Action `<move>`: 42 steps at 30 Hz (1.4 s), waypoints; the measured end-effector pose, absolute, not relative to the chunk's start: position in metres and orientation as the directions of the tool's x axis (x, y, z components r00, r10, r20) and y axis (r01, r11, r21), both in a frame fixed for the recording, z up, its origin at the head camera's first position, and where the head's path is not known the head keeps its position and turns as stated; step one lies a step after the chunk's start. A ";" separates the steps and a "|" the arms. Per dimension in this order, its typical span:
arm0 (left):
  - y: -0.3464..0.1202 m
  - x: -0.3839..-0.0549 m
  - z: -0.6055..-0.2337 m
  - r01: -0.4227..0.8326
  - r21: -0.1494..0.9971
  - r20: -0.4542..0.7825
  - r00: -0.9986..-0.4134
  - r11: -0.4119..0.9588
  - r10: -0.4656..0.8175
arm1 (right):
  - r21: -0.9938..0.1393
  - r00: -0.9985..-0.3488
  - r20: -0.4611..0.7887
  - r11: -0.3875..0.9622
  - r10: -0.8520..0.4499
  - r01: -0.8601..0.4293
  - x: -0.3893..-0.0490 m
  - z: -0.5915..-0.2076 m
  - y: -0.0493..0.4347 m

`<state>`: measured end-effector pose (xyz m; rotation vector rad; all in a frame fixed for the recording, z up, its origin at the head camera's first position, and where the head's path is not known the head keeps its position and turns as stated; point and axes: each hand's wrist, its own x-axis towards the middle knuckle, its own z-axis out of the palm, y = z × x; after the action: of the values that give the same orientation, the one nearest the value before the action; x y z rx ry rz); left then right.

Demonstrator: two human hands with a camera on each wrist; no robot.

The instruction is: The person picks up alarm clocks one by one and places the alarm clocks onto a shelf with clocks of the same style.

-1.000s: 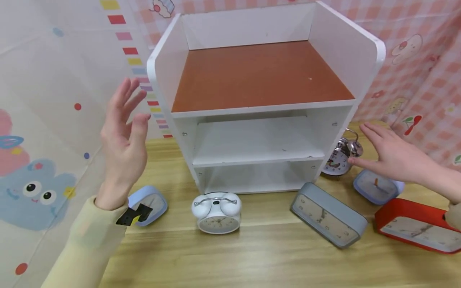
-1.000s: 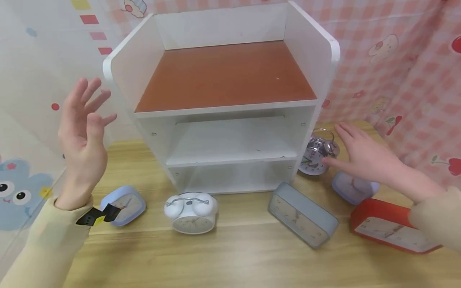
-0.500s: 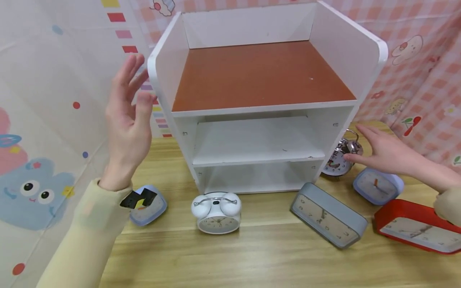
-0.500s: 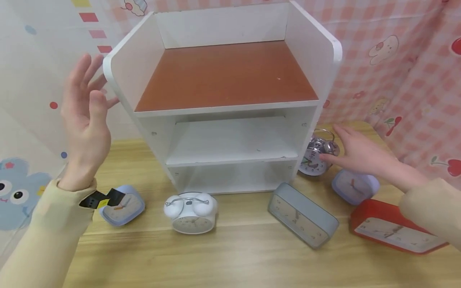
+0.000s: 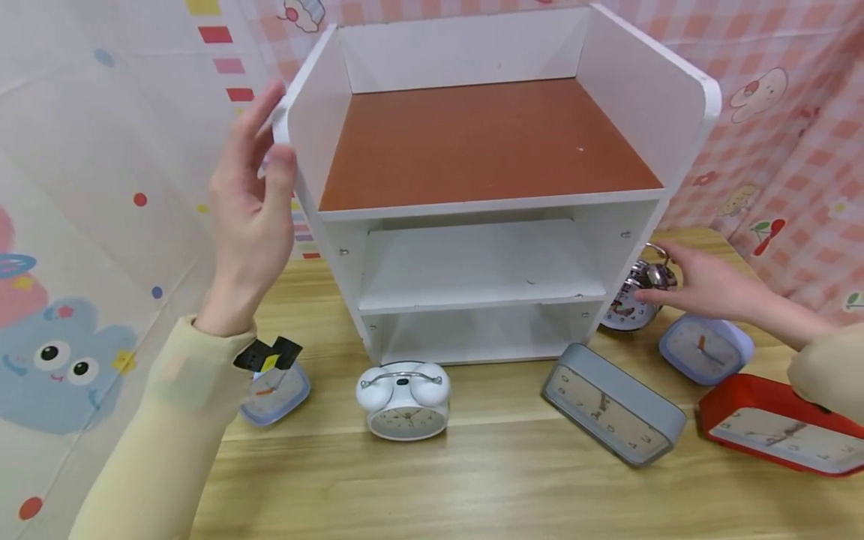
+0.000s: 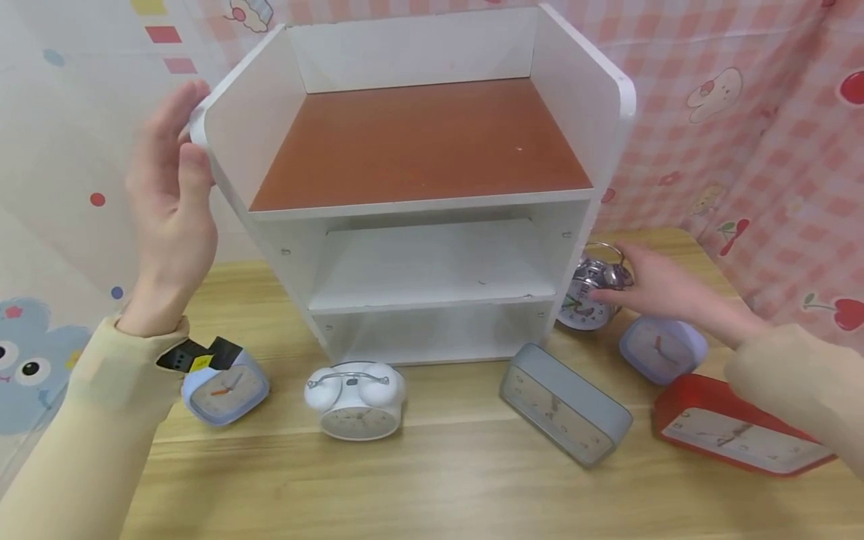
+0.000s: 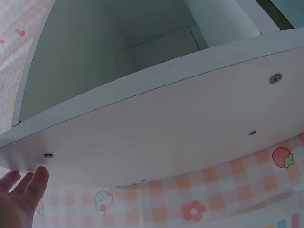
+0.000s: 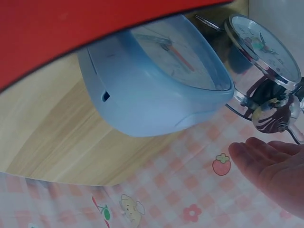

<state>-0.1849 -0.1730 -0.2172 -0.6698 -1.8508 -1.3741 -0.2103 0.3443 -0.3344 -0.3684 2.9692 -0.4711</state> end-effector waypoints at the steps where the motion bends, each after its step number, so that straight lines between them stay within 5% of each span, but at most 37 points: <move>1: -0.172 -0.185 -0.217 0.761 0.575 0.801 -0.598 0.301 -0.017 | -0.314 -0.964 -0.082 0.925 -0.253 -0.216 -0.211 -0.335 0.345; 13: -0.171 -0.192 -0.218 0.731 0.607 0.777 -0.628 0.313 -0.040 | -0.391 -0.960 -0.078 0.894 -0.268 -0.217 -0.222 -0.347 0.348; 22: -0.170 -0.200 -0.220 0.795 0.557 0.824 -0.566 0.240 -0.037 | -0.395 -0.963 -0.071 0.894 -0.259 -0.212 -0.220 -0.353 0.349; 42: -0.175 -0.206 -0.221 0.810 0.566 0.824 -0.564 0.154 -0.060 | -0.365 -0.957 -0.124 0.909 -0.262 -0.202 -0.231 -0.347 0.344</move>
<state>-0.2061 -0.1752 -0.2213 -0.7250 -1.6990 -1.5011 -0.2309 0.3445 -0.3472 -0.3558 2.9019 -0.5282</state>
